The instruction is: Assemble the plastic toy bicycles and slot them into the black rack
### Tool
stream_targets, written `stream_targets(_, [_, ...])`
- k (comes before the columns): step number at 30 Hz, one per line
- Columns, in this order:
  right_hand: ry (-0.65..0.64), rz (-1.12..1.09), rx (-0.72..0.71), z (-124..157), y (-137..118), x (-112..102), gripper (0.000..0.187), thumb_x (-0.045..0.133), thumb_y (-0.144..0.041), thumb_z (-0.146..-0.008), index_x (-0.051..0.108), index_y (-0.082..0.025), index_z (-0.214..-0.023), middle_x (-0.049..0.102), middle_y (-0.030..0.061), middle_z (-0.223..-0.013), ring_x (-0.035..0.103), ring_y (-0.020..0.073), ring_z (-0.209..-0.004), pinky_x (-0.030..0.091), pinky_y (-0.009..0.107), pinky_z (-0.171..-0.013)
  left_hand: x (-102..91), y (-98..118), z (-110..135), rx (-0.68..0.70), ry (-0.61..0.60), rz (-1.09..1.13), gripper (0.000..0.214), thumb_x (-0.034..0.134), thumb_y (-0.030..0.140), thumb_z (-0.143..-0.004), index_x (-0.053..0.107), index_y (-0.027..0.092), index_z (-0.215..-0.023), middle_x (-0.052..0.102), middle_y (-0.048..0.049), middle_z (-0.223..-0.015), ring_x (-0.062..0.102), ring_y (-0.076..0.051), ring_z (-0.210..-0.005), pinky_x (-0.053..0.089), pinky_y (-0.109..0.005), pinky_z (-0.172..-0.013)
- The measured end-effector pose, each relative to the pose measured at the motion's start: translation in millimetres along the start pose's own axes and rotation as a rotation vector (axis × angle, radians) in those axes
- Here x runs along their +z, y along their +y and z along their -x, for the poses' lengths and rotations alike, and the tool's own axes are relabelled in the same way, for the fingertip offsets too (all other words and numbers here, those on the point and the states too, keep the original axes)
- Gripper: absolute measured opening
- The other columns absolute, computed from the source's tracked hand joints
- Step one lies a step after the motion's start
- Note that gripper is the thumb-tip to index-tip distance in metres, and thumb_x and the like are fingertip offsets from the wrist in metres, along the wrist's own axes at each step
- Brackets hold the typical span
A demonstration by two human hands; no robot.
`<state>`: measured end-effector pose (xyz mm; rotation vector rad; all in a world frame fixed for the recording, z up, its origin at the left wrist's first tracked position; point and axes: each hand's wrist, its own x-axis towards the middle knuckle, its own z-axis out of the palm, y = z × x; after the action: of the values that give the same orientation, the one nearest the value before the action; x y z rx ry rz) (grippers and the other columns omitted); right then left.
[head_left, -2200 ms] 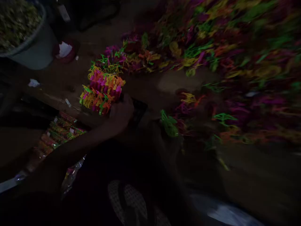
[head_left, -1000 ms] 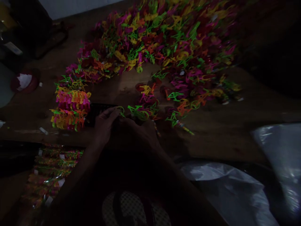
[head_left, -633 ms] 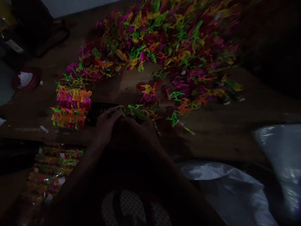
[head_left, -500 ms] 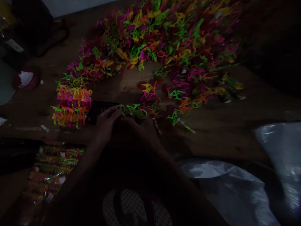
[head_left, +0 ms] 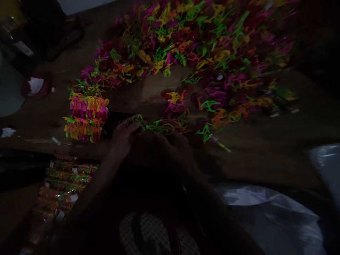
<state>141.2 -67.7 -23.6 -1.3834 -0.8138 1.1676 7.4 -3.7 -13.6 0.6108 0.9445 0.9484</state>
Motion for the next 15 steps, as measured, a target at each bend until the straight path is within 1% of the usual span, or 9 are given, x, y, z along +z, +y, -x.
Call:
stream_targets(3, [0.001,-0.010,-0.009,-1.0,2.1,-1.7,0.021,0.069,-0.041,-0.075,0.070,-0.021,-0.083,0.074,0.0014,-0.083,0.066,0.0201,-0.082,0.053,0.034,-0.077,-1.2,-1.2,-0.1,-0.013,-0.012,-0.019,0.026,0.081,0.019,-0.071,0.072,0.015,-0.095,0.075,-0.0006,-0.083,0.073,-0.016,-0.087,0.054,-0.025,-0.082])
stream_targets(5, [0.019,0.012,0.005,-0.7,2.0,-2.7,0.022,0.069,-0.041,-0.075,0.071,-0.021,-0.081,0.074,0.0018,-0.083,0.066,0.0207,-0.083,0.053,0.035,-0.078,-1.7,-2.3,-0.5,-0.013,-0.029,-0.026,0.028,0.083,0.020,-0.069,0.073,0.016,-0.095,0.076,-0.0010,-0.084,0.073,-0.016,-0.088,0.055,-0.026,-0.085])
stream_targets(8, [0.045,0.039,0.038,0.8,-2.2,-1.5,0.021,0.069,-0.040,-0.074,0.070,-0.020,-0.079,0.074,0.0022,-0.081,0.066,0.0210,-0.081,0.053,0.036,-0.077,-2.2,-3.0,-0.3,0.002,-0.067,-0.019,0.028,0.086,0.022,-0.067,0.074,0.017,-0.091,0.076,-0.0006,-0.084,0.074,-0.016,-0.085,0.056,-0.028,-0.087])
stream_targets(11, [0.069,0.041,0.025,2.3,-7.9,1.3,0.020,0.068,-0.039,-0.074,0.070,-0.020,-0.079,0.074,0.0020,-0.081,0.066,0.0210,-0.081,0.053,0.035,-0.076,-2.8,-2.0,1.7,-0.008,-0.083,-0.037,0.031,0.086,0.024,-0.068,0.074,0.017,-0.097,0.077,-0.0018,-0.087,0.074,-0.017,-0.089,0.056,-0.029,-0.089])
stream_targets(15, [0.109,0.065,0.029,2.7,-8.8,2.4,0.024,0.069,-0.043,-0.074,0.070,-0.019,-0.077,0.074,0.0021,-0.079,0.065,0.0212,-0.081,0.053,0.034,-0.075,-3.3,-0.9,3.8,-0.013,-0.074,-0.045,0.035,0.086,0.024,-0.068,0.074,0.018,-0.100,0.077,-0.0021,-0.087,0.074,-0.018,-0.091,0.057,-0.030,-0.088])
